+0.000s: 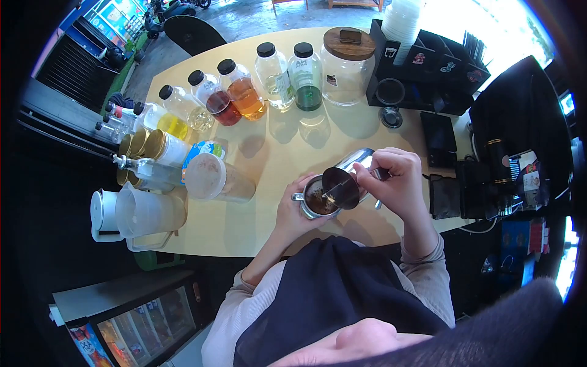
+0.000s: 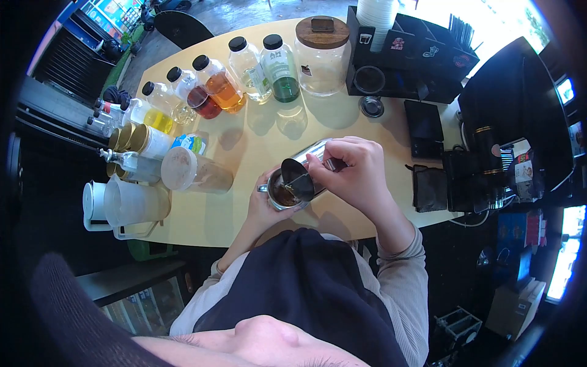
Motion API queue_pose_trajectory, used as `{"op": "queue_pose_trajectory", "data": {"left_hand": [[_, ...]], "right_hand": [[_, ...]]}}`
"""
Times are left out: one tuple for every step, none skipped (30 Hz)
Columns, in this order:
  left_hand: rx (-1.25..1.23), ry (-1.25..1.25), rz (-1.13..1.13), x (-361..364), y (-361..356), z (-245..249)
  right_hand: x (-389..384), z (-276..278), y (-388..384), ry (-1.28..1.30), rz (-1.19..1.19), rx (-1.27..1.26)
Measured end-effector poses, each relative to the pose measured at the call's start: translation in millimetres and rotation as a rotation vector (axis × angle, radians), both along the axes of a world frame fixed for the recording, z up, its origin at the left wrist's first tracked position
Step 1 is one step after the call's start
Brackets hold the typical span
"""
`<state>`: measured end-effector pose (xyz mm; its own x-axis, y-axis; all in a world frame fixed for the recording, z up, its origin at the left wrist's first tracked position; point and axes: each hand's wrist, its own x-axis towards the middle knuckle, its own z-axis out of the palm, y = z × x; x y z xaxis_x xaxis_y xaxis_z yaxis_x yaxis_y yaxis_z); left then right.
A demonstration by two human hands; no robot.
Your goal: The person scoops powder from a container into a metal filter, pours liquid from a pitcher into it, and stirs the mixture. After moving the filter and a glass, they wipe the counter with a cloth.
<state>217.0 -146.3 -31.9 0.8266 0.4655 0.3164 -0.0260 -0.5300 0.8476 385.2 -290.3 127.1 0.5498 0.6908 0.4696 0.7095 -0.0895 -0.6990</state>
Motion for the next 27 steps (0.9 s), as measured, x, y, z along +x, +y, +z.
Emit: {"op": "queue_pose_trajectory", "data": {"left_hand": [[0.008, 0.012, 0.006, -0.1, -0.6, 4.5], [0.017, 0.023, 0.011, -0.1, -0.9, 7.3], [0.016, 0.023, 0.011, 0.0, -1.2, 8.2], [-0.005, 0.028, 0.014, 0.0, -1.6, 8.8], [-0.026, 0.034, 0.018, 0.0, -2.1, 8.9], [-0.026, 0.034, 0.018, 0.0, -2.2, 8.0], [-0.043, 0.025, 0.011, 0.1, -2.1, 6.3], [-0.059, 0.016, 0.004, 0.2, -2.2, 5.5], [-0.059, 0.016, 0.004, 0.2, -2.3, 6.1], [-0.038, 0.008, 0.013, 0.3, -2.4, 7.5], [-0.017, 0.002, 0.022, 0.2, -2.5, 9.2], [-0.016, 0.001, 0.022, 0.2, -2.6, 11.6], [-0.01, 0.009, 0.022, 0.1, -2.9, 14.4], [-0.004, 0.017, 0.023, 0.0, -3.2, 16.7], [-0.004, 0.016, 0.023, 0.0, -3.6, 18.4], [0.0, 0.02, 0.025, 0.1, -4.1, 19.7], [0.003, 0.023, 0.026, 0.0, -4.4, 20.2], [0.003, 0.023, 0.026, -0.1, -4.4, 19.9], [0.002, 0.022, 0.028, -0.1, -4.3, 19.1], [0.002, 0.021, 0.03, -0.1, -4.2, 18.8], [0.002, 0.021, 0.03, -0.1, -4.2, 19.1], [0.003, 0.022, 0.032, -0.1, -4.1, 19.6], [0.005, 0.023, 0.033, -0.1, -4.1, 20.0], [0.005, 0.024, 0.033, -0.1, -4.3, 19.6], [-0.02, 0.026, 0.031, 0.0, -4.4, 18.6], [-0.044, 0.028, 0.028, 0.1, -4.5, 17.4], [-0.044, 0.028, 0.028, -0.1, -4.0, 15.3]], "right_hand": [[-0.3, 0.9, 0.2, -0.004, 0.001, -0.005], [-0.6, 1.1, 0.7, -0.004, 0.0, -0.005], [-0.9, 1.2, 1.1, -0.005, 0.004, -0.004], [-1.0, 1.3, 1.4, -0.005, 0.008, -0.003], [-0.9, 1.0, 1.5, -0.005, 0.008, -0.004], [-0.6, 0.5, 1.6, -0.015, 0.016, -0.001], [-0.5, 0.2, 1.7, -0.025, 0.024, 0.002], [-0.7, 0.7, 1.8, -0.024, 0.025, 0.001], [-1.1, 1.7, 2.0, -0.044, 0.023, -0.01], [-1.4, 2.3, 2.3, -0.063, 0.02, -0.021], [-1.1, 2.2, 1.8, -0.063, 0.02, -0.021], [-0.3, 2.0, 0.9, -0.076, 0.012, -0.066], [0.0, 1.9, 0.4, -0.088, 0.004, -0.111], [-0.3, 2.6, 0.6, -0.089, 0.004, -0.111], [-0.9, 4.0, 0.9, -0.088, 0.009, -0.11], [-1.2, 4.7, 1.1, -0.087, 0.014, -0.109], [-1.3, 4.7, 1.3, -0.087, 0.014, -0.109], [-1.4, 4.6, 1.3, -0.083, 0.015, -0.108], [-1.3, 4.6, 1.4, -0.08, 0.016, -0.107], [-1.3, 4.7, 1.5, -0.08, 0.016, -0.107], [-1.2, 5.2, 1.5, -0.088, 0.017, -0.11], [-1.3, 5.5, 1.6, -0.095, 0.019, -0.114], [-1.4, 6.1, 1.6, -0.095, 0.02, -0.114], [-1.6, 6.9, 1.7, -0.101, 0.025, -0.119], [-1.7, 7.5, 1.8, -0.107, 0.029, -0.124], [-1.8, 7.9, 2.0, -0.107, 0.029, -0.124], [-1.7, 8.2, 2.4, -0.115, 0.032, -0.124]]}}
